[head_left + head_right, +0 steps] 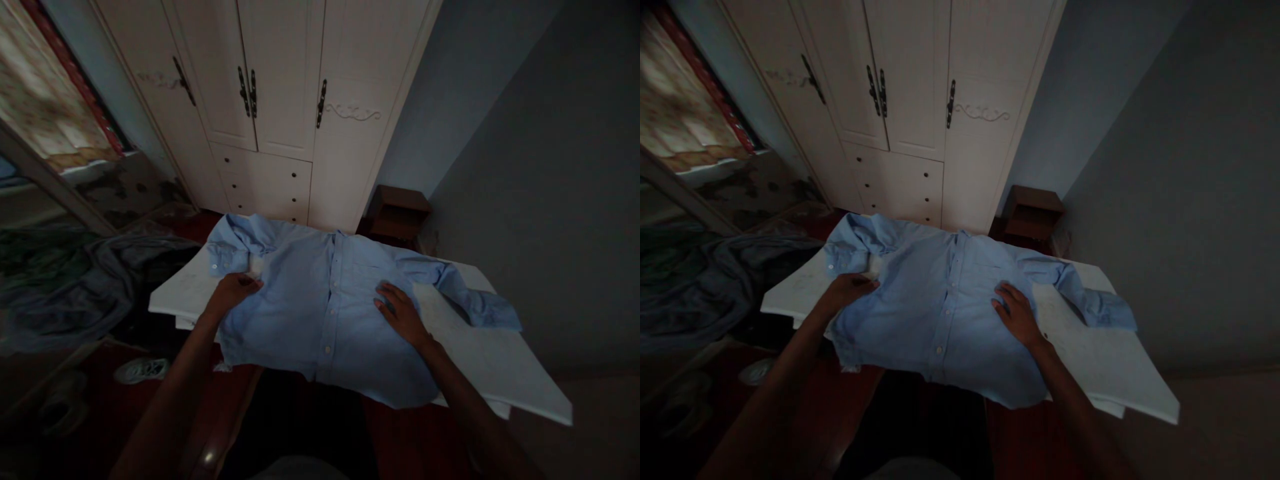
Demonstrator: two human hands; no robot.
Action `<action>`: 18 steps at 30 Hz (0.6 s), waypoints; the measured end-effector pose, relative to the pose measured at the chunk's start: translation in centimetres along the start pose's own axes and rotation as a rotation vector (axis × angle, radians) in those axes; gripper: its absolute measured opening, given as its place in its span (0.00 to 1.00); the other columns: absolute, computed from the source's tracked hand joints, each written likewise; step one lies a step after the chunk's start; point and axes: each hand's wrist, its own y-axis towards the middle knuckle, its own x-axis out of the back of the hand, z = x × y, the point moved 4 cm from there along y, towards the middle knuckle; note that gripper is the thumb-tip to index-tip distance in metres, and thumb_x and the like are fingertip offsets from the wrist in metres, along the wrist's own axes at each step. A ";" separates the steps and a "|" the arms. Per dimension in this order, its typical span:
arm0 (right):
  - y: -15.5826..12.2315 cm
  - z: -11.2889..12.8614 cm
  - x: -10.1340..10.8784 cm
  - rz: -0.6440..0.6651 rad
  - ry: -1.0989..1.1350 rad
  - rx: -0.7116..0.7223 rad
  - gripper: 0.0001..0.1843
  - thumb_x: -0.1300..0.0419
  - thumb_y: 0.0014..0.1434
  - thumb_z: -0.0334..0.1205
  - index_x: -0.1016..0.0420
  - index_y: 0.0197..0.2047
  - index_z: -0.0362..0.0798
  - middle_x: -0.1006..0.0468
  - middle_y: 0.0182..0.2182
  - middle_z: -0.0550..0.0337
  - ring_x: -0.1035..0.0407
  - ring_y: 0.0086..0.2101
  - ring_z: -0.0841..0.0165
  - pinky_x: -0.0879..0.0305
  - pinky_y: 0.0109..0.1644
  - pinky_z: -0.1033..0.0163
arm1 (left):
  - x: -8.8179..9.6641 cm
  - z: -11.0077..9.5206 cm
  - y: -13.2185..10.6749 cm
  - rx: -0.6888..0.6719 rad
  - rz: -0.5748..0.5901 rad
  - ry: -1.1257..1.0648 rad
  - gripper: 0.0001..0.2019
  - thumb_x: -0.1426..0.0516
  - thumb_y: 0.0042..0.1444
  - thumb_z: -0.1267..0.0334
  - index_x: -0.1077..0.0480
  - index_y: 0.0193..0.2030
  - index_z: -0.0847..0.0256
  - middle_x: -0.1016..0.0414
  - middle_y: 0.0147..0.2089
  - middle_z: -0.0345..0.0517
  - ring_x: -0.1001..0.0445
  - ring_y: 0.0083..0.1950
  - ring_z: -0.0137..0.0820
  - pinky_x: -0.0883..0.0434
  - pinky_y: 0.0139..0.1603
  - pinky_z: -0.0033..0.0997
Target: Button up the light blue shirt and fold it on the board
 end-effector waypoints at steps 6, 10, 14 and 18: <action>0.2 0.3 0.2 0.009 -0.006 -0.010 0.24 0.50 0.65 0.54 0.26 0.52 0.47 0.29 0.57 0.47 0.36 0.58 0.58 0.41 0.64 0.46 | 2.3 1.2 -1.9 0.118 -0.182 -0.129 0.22 0.40 0.39 0.42 0.24 0.25 0.62 0.24 0.25 0.44 0.27 0.32 0.36 0.35 0.29 0.29; 0.2 0.4 0.3 0.002 -0.010 -0.031 0.24 0.50 0.65 0.55 0.25 0.52 0.48 0.29 0.57 0.47 0.36 0.58 0.57 0.41 0.64 0.45 | 2.8 1.5 -4.4 0.207 -0.231 -0.181 0.25 0.42 0.41 0.37 0.30 0.20 0.61 0.32 0.20 0.41 0.32 0.26 0.32 0.39 0.24 0.27; 0.2 0.6 0.3 -0.002 -0.007 -0.022 0.24 0.50 0.65 0.55 0.26 0.52 0.48 0.28 0.56 0.47 0.36 0.58 0.57 0.41 0.63 0.45 | 2.0 1.8 -7.0 0.181 -0.170 -0.434 0.27 0.43 0.43 0.34 0.31 0.25 0.61 0.30 0.22 0.41 0.31 0.26 0.31 0.34 0.25 0.27; 0.1 0.6 0.2 0.005 -0.016 -0.027 0.24 0.50 0.65 0.54 0.26 0.53 0.48 0.29 0.57 0.47 0.36 0.58 0.56 0.41 0.63 0.44 | 1.5 3.3 -9.2 0.214 -0.094 -0.515 0.28 0.40 0.39 0.35 0.26 0.32 0.60 0.22 0.31 0.46 0.25 0.32 0.37 0.30 0.27 0.29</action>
